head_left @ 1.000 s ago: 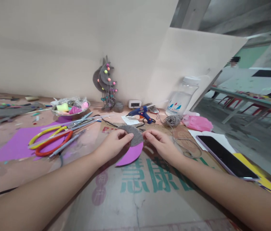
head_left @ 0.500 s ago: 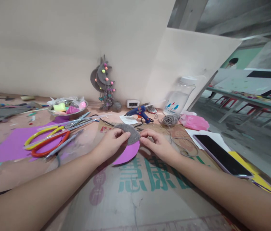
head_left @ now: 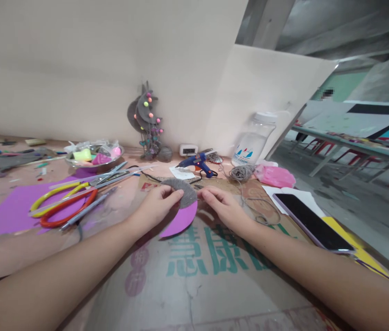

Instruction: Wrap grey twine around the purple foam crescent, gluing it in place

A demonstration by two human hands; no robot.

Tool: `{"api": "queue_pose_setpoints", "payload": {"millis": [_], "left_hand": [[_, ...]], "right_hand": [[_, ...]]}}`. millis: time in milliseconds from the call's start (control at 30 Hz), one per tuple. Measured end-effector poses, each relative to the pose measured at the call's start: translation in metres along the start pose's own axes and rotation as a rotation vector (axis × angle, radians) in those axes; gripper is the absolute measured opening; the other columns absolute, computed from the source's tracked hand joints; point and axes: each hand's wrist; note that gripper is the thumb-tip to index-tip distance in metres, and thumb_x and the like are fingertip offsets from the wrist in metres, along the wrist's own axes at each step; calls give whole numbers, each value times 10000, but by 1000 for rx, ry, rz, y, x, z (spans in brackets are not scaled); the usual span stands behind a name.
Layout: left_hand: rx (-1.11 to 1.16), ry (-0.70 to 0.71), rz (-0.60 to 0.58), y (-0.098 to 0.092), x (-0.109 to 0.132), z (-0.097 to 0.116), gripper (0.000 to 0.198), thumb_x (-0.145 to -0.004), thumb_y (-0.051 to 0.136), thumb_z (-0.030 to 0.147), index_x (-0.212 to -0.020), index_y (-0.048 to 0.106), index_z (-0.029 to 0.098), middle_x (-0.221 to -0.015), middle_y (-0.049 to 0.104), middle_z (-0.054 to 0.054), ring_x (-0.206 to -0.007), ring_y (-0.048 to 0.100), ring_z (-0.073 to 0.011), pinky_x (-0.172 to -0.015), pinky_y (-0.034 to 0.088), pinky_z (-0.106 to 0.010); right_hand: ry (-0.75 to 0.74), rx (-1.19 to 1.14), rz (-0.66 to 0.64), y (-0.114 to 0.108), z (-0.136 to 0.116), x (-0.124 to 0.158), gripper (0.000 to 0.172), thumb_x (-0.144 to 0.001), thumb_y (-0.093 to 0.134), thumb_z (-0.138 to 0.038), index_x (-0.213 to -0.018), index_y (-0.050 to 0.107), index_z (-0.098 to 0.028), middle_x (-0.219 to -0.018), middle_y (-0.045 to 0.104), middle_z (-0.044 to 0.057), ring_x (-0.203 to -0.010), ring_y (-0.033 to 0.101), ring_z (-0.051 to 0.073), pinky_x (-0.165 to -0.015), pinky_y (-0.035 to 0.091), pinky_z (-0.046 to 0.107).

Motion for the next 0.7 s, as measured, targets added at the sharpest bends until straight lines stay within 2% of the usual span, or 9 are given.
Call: {"api": "queue_pose_setpoints", "payload": {"millis": [100, 167, 267, 367, 500, 700], "left_hand": [[3, 12, 3, 0, -1, -1, 340, -757, 548, 437, -549, 527, 169, -554, 519, 18, -563, 470, -131, -552, 359, -249], [-24, 3, 8, -1, 0, -1, 348, -759, 543, 435, -537, 522, 169, -540, 511, 20, -553, 461, -129, -544, 351, -250], [-40, -9, 13, -1, 0, 2, 342, -767, 537, 417, -530, 512, 172, -530, 499, 22, -554, 456, -129, -540, 346, -248], [-22, -9, 2, 0, 0, 1, 332, -770, 538, 406, -535, 508, 174, -544, 510, 19, -570, 472, -133, -555, 356, -249], [-3, 2, -10, 0, -1, -2, 323, -774, 535, 412, -558, 520, 173, -551, 519, 21, -579, 490, -136, -571, 363, -250], [-5, -10, -13, 0, -2, -3, 327, -778, 532, 414, -551, 516, 179, -552, 535, 14, -575, 503, -136, -574, 378, -250]], "right_hand": [[48, -100, 15, 0, 2, -1, 318, -884, 465, -447, -989, 633, -198, -967, 642, 51, -920, 591, 189, -807, 467, 314], [53, -139, 59, 0, 2, -2, 288, -876, 484, -433, -985, 608, -197, -920, 624, 38, -875, 583, 170, -776, 465, 297], [3, -166, 206, -1, 1, -3, 205, -843, 542, -401, -864, 537, -197, -800, 554, -4, -743, 528, 128, -692, 437, 256], [-55, -111, 294, -4, 1, -4, 217, -822, 571, -377, -742, 489, -192, -721, 491, -28, -670, 461, 108, -654, 394, 238], [-44, -6, 242, -5, 1, -1, 221, -834, 550, -364, -712, 515, -182, -681, 494, -25, -663, 463, 118, -656, 380, 251], [-16, 95, 205, -6, 0, -2, 160, -833, 533, -318, -755, 566, -182, -724, 566, -7, -711, 514, 140, -697, 398, 273]]}}
Point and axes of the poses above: each hand's wrist, its own x-axis away from the middle knuckle, its own y-axis out of the palm, z = x × y
